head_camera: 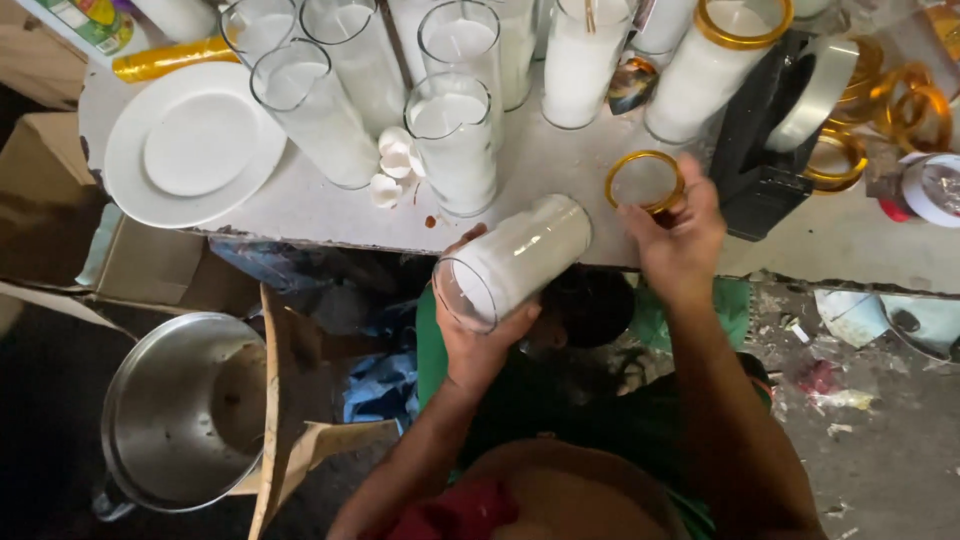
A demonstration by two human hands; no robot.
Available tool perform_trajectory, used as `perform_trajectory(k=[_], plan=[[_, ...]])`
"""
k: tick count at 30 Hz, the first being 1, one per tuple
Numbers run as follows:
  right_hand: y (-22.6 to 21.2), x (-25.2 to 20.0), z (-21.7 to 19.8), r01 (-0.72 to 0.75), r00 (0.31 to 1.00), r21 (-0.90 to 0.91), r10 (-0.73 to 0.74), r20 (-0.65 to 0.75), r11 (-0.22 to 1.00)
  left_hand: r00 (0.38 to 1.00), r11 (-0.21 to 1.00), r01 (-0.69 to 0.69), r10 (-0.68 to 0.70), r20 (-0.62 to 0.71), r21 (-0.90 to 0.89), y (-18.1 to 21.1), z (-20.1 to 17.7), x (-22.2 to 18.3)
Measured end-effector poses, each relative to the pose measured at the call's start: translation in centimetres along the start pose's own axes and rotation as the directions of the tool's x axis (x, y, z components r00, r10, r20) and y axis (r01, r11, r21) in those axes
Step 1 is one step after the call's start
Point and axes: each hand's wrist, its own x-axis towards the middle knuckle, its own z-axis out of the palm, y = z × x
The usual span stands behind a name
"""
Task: The person is placing gold lids onto glass jars filled with white candle wax and organizing them on a workspace.
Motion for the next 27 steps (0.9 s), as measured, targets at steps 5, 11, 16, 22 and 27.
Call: perform_trajectory(k=[5,11,16,22,27], plan=[[-8.6,-1.2,1.3,-0.07,0.984,0.363,0.005,0.176,0.929,1.0,1.0,-0.008,0.008,0.029,-0.022,0.0,0.0,0.0],[0.6,0.9,-1.7,-0.075,0.996,0.197,0.063,0.064,0.978,0.998,0.999,-0.026,0.027,0.06,-0.027,-0.5,-0.3,-0.5],[-7.4,1.7,-0.8,-0.214,0.96,0.233,0.159,0.232,0.949,0.97,0.992,-0.127,0.127,0.206,-0.012,0.0,0.5,-0.5],[-4.7,2.6,-3.8,-0.007,0.996,-0.061,0.012,0.089,0.998,0.9,0.976,-0.206,0.157,0.407,0.078,-0.3,1.0,1.0],[-8.6,4.4,-4.6,0.013,0.999,0.181,-0.021,0.041,0.983,0.852,0.98,-0.055,-0.054,0.52,0.191,2.6,4.0,5.8]])
